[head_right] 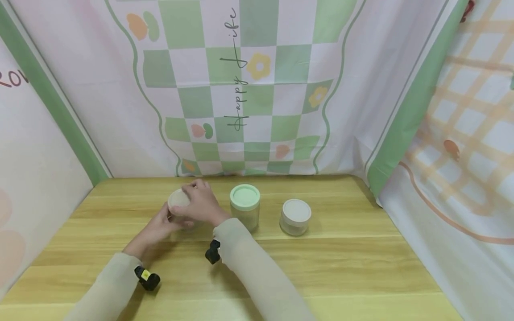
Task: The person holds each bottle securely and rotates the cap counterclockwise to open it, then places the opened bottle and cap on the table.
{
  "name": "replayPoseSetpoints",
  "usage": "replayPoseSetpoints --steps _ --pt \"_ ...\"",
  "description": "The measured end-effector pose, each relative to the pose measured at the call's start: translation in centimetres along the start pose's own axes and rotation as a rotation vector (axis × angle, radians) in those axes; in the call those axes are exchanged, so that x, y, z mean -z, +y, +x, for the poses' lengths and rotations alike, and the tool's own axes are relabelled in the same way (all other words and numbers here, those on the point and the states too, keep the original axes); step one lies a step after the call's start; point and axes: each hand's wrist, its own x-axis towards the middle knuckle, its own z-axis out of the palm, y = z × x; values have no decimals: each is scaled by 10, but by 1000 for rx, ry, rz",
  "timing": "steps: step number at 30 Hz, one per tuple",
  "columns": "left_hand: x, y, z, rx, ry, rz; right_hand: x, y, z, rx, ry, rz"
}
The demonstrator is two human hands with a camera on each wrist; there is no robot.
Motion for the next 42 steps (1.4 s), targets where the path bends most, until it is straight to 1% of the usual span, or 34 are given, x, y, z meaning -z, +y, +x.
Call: replayPoseSetpoints --steps 4,8,15,19,22,28,35,37,39,42 --pt "0 1 -2 13 -13 -21 1 2 2 7 -37 25" --pt "0 1 -3 18 -25 -21 6 1 3 17 -81 19" --pt "1 1 -2 -15 -49 -35 14 1 6 41 -173 28" --pt "1 2 -2 -14 -38 -13 16 3 7 40 -210 20" --pt "0 2 -3 -8 -30 2 17 4 7 36 -220 22" --pt "0 4 -4 -3 -16 20 16 4 6 41 -212 14" --pt "1 1 -3 15 -13 17 15 -1 1 62 -181 -4" --pt "1 1 -3 14 -14 14 14 -2 -2 59 -160 -10" --pt "1 1 -3 11 -17 9 11 -4 -4 43 -122 -25" --pt "1 2 -3 14 -21 -1 6 -9 -6 6 -37 -115"
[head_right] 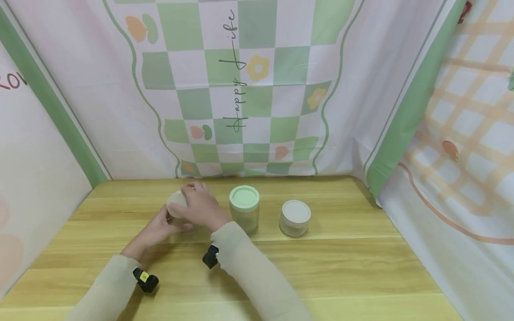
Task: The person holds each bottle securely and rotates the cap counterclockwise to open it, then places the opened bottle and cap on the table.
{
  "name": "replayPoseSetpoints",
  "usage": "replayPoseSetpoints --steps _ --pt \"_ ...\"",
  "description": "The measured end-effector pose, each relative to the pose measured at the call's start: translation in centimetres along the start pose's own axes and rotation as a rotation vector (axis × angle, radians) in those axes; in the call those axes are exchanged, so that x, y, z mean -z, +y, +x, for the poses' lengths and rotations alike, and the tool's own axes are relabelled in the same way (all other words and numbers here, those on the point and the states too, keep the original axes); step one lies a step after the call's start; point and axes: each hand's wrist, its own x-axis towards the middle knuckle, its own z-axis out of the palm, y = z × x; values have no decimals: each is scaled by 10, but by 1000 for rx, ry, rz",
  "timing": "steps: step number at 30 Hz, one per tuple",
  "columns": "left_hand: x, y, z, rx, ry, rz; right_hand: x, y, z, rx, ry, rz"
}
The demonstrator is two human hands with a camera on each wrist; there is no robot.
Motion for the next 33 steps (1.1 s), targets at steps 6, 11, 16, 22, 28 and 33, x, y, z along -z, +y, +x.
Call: replayPoseSetpoints --steps 6,11,16,22,28,33 --pt "2 -1 0 -8 -2 5 -10 -11 -1 -33 175 -232" --pt "3 -4 1 -47 7 39 -17 -14 -2 1 244 -313" --pt "3 -6 2 -68 25 60 -22 -14 -3 48 262 -324" --pt "3 -6 3 -55 23 74 -23 -11 -3 60 275 -313" --pt "3 -7 4 -57 10 69 -24 -9 -3 78 292 -294" --pt "3 -7 3 -61 8 68 -25 -6 -3 87 284 -256"
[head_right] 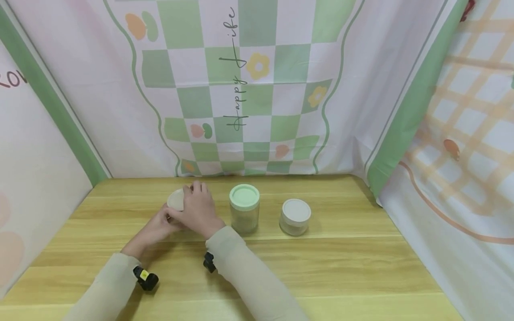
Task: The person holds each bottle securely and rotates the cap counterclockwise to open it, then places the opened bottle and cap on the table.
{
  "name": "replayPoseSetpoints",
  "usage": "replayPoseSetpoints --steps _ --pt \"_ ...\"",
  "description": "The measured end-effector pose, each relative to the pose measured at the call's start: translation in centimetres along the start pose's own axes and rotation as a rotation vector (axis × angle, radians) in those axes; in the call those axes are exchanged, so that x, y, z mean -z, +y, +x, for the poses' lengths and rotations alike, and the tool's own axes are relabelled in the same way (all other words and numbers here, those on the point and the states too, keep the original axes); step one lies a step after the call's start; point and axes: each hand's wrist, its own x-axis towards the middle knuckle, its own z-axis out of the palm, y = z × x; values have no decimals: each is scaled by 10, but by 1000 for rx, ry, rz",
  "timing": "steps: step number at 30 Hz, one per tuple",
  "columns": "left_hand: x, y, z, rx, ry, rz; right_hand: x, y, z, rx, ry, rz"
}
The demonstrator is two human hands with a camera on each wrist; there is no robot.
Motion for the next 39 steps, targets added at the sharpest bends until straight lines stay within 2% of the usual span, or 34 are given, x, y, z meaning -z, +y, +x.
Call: replayPoseSetpoints --steps 3,9,13,19,25,31,34,39 --pt "1 1 0 -10 -5 -5 1 1 1 0 -29 17" --pt "1 1 0 -19 -24 -38 4 6 5 -32 -138 97" --pt "0 2 0 -10 -36 -50 10 8 7 -52 -197 172" --pt "0 3 -1 11 -45 -72 13 10 10 -56 -240 266" --pt "1 4 -1 23 -43 -71 19 14 16 -42 -342 334" --pt "2 3 -1 19 -45 -58 24 18 22 -17 -454 354" --pt "3 3 0 9 -49 -59 28 17 24 -9 -491 347" --pt "3 3 0 39 -35 -52 32 16 24 -13 -533 330"
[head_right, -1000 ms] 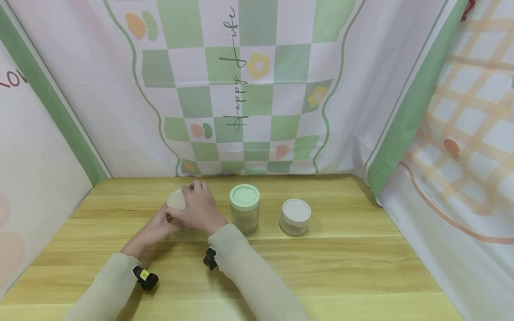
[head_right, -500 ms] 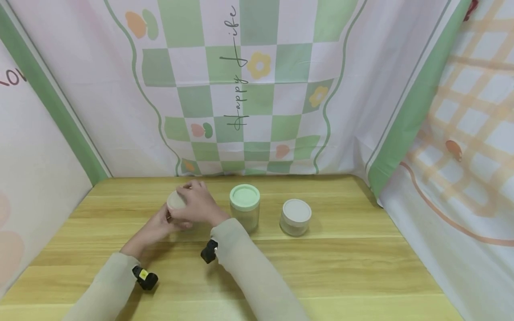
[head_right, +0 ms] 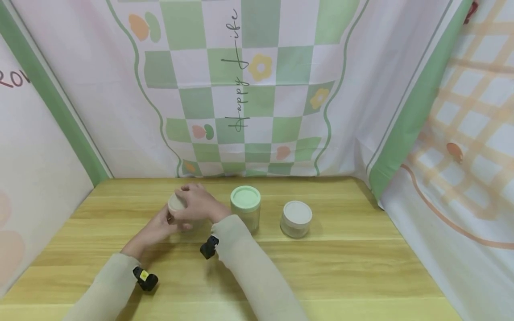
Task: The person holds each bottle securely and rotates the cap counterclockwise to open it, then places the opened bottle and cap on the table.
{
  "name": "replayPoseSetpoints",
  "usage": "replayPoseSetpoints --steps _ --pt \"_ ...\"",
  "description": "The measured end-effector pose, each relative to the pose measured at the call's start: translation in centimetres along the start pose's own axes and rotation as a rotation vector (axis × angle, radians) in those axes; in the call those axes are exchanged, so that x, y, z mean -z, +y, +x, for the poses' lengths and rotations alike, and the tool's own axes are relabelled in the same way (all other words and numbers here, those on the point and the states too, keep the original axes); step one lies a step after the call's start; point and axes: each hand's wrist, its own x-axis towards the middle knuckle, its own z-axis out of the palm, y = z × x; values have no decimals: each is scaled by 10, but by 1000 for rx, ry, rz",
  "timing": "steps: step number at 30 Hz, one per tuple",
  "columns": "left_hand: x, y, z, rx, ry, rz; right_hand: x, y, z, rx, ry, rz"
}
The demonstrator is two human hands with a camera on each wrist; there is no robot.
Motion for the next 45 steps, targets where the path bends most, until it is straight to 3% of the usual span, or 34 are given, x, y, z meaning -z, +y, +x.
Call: replayPoseSetpoints --steps 8,11,18,21,27,45 --pt "-1 -4 0 -30 -14 -43 -11 3 -7 3 37 -131" --pt "-2 -4 -1 -34 -20 -60 -16 1 -8 -4 114 -131" --pt "-1 -4 -2 -43 -16 -44 -28 -8 -7 -65 380 -211" --pt "-1 -2 -3 -12 -2 -29 -32 -11 -6 -75 433 -257" --pt "0 -1 -3 5 13 5 -37 -12 -4 -50 454 -311" --pt "-1 0 -3 6 8 35 -39 -5 -4 10 466 -296"
